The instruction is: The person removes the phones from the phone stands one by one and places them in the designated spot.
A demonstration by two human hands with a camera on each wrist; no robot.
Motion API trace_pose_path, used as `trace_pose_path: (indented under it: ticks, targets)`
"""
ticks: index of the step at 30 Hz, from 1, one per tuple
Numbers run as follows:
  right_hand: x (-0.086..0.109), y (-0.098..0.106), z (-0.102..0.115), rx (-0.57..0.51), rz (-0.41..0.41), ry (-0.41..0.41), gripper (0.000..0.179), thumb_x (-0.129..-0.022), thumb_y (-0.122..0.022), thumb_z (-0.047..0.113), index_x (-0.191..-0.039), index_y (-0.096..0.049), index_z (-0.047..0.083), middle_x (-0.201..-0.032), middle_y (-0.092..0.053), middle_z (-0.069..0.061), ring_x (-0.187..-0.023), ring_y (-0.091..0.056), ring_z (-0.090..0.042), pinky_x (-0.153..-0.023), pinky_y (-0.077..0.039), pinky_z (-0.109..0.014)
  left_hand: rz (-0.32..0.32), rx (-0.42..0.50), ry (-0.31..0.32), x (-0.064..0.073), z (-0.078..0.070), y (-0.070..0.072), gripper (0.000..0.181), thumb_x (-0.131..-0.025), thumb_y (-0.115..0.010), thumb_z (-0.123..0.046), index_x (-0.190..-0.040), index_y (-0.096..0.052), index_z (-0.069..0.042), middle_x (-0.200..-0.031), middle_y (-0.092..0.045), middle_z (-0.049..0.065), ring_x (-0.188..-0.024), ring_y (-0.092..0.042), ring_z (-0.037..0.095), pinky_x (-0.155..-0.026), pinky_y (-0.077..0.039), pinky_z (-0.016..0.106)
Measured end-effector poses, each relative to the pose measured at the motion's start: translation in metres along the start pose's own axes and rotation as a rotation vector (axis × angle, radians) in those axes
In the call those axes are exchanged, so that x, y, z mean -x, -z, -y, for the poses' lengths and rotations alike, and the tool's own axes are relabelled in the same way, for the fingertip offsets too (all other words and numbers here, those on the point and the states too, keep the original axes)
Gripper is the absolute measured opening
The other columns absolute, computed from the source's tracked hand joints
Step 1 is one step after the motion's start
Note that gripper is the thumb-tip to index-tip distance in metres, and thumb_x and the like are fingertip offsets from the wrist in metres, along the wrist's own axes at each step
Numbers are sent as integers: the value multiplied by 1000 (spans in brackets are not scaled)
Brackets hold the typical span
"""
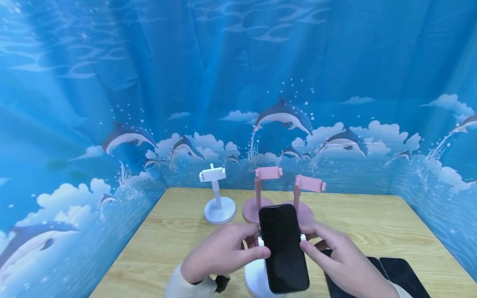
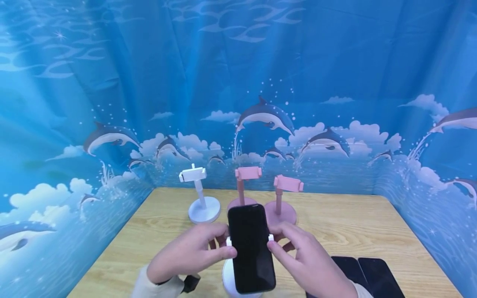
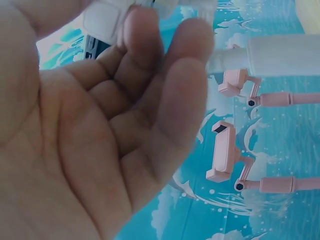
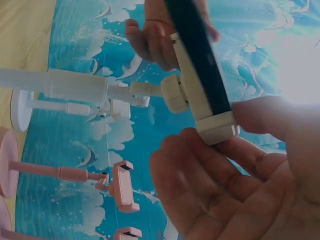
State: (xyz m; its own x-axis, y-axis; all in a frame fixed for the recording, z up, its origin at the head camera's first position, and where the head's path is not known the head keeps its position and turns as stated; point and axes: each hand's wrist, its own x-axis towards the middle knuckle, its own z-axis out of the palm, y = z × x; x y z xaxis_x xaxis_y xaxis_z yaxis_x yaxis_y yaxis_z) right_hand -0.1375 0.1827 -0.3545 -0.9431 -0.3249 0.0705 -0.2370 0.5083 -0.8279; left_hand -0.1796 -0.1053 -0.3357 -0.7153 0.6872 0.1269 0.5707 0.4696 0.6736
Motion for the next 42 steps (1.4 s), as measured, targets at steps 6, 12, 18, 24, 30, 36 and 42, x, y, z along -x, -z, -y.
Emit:
trace_pose_path:
  ticks: [6, 12, 18, 24, 30, 36, 42]
  targets:
    - [-3, -3, -1, 4, 0, -19, 35, -106, -58, 38, -129, -63, 12, -119, -68, -3, -98, -68, -18, -76, -57, -25, -94, 29, 22, -1, -1, -2, 20, -96, -72, -45, -96, -66, -26, -80, -62, -13, -69, -57, 4, -63, -50, 23]
    - [-5, -5, 0, -59, 39, -37, 37, -108, -55, 40, -131, -57, 11, -117, -64, -3, -101, -64, -19, -79, -57, -27, -196, 112, 55, 1, -5, 2, 27, -90, -81, -37, -104, -64, -22, -94, -69, -12, -85, -66, 6, -73, -57, 27]
    - [-6, -11, 2, -23, -53, -42, 33, -106, -58, 39, -126, -58, 12, -103, -62, -2, -93, -63, -15, -76, -56, -26, -174, 53, 9, 4, -3, 4, 18, -91, -80, -36, -98, -68, -25, -93, -71, -15, -82, -67, 1, -71, -57, 25]
    - [-5, -13, 2, 18, -170, -46, 20, -106, -59, 38, -114, -58, 19, -76, -47, -3, -65, -48, -16, -58, -40, -30, -135, 81, -22, -1, -3, -3, 16, -94, -75, -35, -99, -63, -26, -95, -68, -15, -81, -65, 0, -71, -56, 24]
    - [-3, -15, 0, 16, -213, 6, 17, -109, -53, 37, -114, -57, 21, -71, -44, -2, -63, -47, -15, -58, -39, -31, -137, 106, -36, -6, -2, -8, 15, -98, -72, -34, -100, -60, -24, -94, -67, -13, -77, -62, 3, -68, -55, 24]
    - [-6, -15, -5, -36, -169, 55, 16, -112, -46, 27, -118, -52, 13, -90, -60, -1, -81, -59, -12, -69, -47, -29, -162, 128, -16, -9, -3, -12, 14, -100, -71, -30, -95, -60, -23, -90, -65, -10, -67, -54, 6, -62, -50, 22]
    - [-9, -17, -5, -123, -153, 44, 15, -113, -45, 23, -110, -47, 8, -70, -46, -2, -62, -50, -17, -59, -41, -32, -190, 162, 17, -8, -3, -14, 14, -100, -71, -30, -97, -59, -22, -89, -64, -9, -64, -52, 7, -59, -46, 22]
